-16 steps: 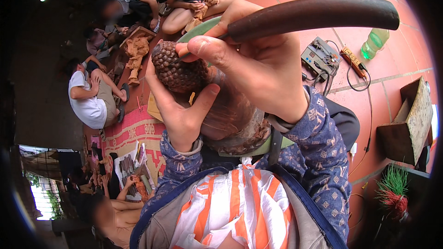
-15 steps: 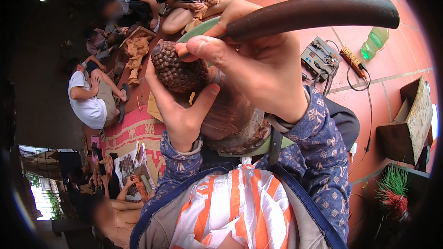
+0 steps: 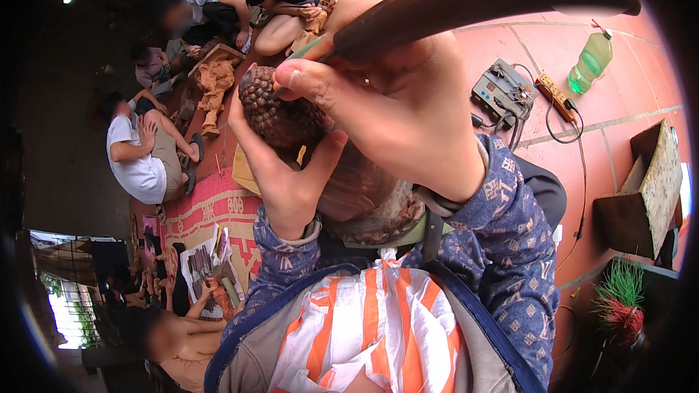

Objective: The person carves a wooden object using a chisel and mallet, focusing on shaping the top portion. They rotate the object to access different areas and continue refining the surface details.

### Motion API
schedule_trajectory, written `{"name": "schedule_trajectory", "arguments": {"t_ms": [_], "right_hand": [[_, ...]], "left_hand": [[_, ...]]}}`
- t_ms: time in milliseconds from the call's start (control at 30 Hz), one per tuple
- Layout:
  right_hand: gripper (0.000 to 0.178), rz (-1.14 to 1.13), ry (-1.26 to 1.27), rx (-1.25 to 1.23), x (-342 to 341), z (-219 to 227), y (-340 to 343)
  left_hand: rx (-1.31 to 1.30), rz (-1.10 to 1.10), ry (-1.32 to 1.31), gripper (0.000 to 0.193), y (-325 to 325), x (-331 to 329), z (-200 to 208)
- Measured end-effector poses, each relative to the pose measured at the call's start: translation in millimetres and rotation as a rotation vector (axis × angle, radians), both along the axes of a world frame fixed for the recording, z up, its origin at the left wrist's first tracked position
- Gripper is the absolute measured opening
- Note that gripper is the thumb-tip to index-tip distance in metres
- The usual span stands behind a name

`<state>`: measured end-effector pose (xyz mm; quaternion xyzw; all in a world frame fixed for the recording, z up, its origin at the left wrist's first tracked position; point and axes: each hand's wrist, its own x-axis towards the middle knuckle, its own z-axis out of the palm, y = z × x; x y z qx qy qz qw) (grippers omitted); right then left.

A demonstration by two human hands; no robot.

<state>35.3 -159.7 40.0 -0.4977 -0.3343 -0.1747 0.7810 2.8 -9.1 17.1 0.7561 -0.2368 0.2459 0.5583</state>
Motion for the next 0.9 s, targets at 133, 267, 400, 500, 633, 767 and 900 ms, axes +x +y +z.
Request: {"name": "schedule_trajectory", "arguments": {"t_ms": [133, 267, 400, 500, 633, 767, 900], "right_hand": [[0.011, -0.032, 0.002, -0.058, -2.2, 3.5, 1.3], [0.011, -0.092, -0.008, -0.121, -6.7, 7.2, 1.3], [0.012, -0.016, -0.079, -0.073, -3.9, 13.6, 1.0], [0.014, 0.039, -0.024, -0.042, -3.1, 14.9, -2.1], [0.014, 0.029, 0.104, -0.023, -6.5, 11.4, -3.0], [0.012, 0.008, -0.008, -0.021, -4.0, 9.1, -0.2], [0.009, -0.007, 0.016, 0.039, -6.9, 5.2, 2.9]], "left_hand": [[0.037, 0.058, -0.023, 0.09, -0.5, 0.0, -0.1], [0.017, 0.058, -0.005, 0.09, 0.0, -0.6, -1.3], [-0.024, 0.026, 0.066, 0.089, 3.4, -1.9, 0.8], [-0.074, -0.025, 0.075, 0.088, 2.8, -1.1, 0.2], [-0.066, -0.019, 0.045, 0.087, 1.6, 1.2, 1.0], [-0.088, -0.014, 0.1, 0.087, 1.1, -2.0, 2.9], [-0.065, -0.003, 0.087, 0.087, 2.4, -1.6, 1.3]]}}
